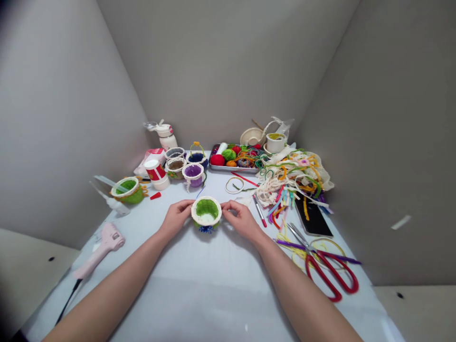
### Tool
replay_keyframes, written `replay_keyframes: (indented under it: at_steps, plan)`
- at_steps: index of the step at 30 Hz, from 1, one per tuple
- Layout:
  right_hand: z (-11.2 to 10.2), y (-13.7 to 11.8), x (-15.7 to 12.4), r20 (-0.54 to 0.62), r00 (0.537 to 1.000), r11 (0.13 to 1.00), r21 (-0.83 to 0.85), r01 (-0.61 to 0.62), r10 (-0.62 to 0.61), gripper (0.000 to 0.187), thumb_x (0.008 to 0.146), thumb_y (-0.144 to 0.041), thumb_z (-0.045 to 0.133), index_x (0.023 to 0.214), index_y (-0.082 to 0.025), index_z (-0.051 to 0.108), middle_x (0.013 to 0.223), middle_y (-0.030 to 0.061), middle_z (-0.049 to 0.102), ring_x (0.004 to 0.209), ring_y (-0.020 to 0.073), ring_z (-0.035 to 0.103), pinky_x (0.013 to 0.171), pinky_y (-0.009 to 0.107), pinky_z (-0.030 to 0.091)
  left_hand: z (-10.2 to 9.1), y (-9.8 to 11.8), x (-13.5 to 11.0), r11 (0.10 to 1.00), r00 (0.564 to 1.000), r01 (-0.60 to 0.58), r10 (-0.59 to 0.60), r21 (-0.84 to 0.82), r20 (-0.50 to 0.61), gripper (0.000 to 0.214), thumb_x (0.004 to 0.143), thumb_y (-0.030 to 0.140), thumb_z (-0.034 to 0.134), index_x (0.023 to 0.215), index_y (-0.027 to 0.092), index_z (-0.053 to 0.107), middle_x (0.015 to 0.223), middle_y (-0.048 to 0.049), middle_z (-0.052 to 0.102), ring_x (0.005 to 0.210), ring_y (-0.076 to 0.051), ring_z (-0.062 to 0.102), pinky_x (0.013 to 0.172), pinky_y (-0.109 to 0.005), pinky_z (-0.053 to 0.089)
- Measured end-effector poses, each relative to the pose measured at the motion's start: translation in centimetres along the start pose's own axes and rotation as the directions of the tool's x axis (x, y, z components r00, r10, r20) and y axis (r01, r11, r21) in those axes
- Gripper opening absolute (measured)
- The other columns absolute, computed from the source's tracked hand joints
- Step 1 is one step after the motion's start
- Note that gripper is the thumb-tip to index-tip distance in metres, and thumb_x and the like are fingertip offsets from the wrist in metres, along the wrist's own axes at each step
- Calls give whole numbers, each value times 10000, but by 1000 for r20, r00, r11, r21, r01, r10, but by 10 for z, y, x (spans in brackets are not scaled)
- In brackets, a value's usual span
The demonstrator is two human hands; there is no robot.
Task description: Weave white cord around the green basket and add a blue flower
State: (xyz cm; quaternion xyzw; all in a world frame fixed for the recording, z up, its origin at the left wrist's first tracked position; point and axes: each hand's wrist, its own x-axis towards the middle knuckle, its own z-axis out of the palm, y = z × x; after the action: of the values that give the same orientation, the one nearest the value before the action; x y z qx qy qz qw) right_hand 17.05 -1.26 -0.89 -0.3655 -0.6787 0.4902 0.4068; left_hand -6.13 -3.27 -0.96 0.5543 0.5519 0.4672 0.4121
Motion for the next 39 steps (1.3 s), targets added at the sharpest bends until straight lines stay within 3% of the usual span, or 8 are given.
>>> replay_keyframes:
  at_steps: [3, 7, 15, 19, 24, 29, 36, 39]
  plan:
    - [-2, -3, 0, 24, 1000, 1000, -19, 0, 1, 130, 848, -294, 569, 763, -206, 612, 995, 51, 709, 940, 206, 634, 874, 345, 466, 0, -1, 11, 977, 987, 139, -123, -160, 108, 325, 750, 366, 675, 967, 135, 747, 993, -97, 749, 854, -210, 667, 775, -305, 506]
    - [-10, -10, 1, 109, 994, 997, -79, 9, -1, 141, 855, -316, 579, 840, -208, 668, 1000, 56, 708, 957, 220, 630, 901, 362, 467, 1, 2, 25, 937, 952, 254, -199, -240, 231, 384, 661, 366, 754, 953, 117, 756, 934, -111, 755, 772, -197, 661, 714, -295, 499]
    - [-30, -30, 19, 383, 923, 964, -253, 75, 29, 204, 866, -298, 547, 913, -231, 734, 909, 25, 731, 871, 208, 650, 814, 313, 491, 4, 12, 42, 871, 857, 425, -299, -248, 420, 327, 558, 230, 798, 868, 128, 777, 817, -94, 756, 650, -150, 630, 611, -244, 477]
    - [-33, -40, 26, 459, 887, 936, -334, 113, 57, 210, 850, -240, 531, 867, -238, 740, 826, 2, 728, 767, 177, 645, 716, 268, 478, 2, 13, 48, 871, 811, 451, -307, -197, 498, 320, 540, 200, 785, 851, 123, 780, 773, -92, 749, 587, -137, 607, 545, -226, 444]
    - [-35, -44, 35, 445, 888, 887, -449, 109, 116, 211, 772, -150, 557, 773, -260, 737, 673, -28, 683, 608, 147, 573, 566, 238, 403, 2, 7, 52, 865, 771, 472, -311, -171, 556, 296, 560, 212, 769, 841, 119, 776, 740, -85, 741, 560, -132, 602, 528, -222, 433]
    - [-32, -38, 47, 443, 896, 861, -469, 197, 36, 331, 744, -74, 527, 863, -282, 755, 783, -15, 721, 702, 172, 611, 626, 254, 408, 3, 3, 52, 863, 751, 480, -310, -159, 583, 299, 589, 248, 787, 855, 113, 769, 730, -76, 733, 547, -122, 595, 519, -213, 430]
    - [-14, -56, 51, 404, 905, 648, -727, 228, 135, 176, 866, -225, 561, 853, -197, 734, 822, 48, 723, 763, 182, 618, 662, 255, 378, 6, 9, 49, 857, 697, 503, -326, -113, 639, 336, 630, 339, 822, 878, 119, 766, 791, -77, 743, 614, -122, 616, 587, -218, 463]
    - [-11, -59, 51, 405, 906, 629, -738, 245, 123, 185, 881, -186, 538, 859, -187, 722, 842, 54, 715, 786, 176, 612, 674, 247, 373, 7, 11, 49, 857, 703, 507, -354, -86, 617, 343, 622, 356, 824, 866, 121, 766, 763, -62, 737, 591, -116, 602, 567, -216, 452]
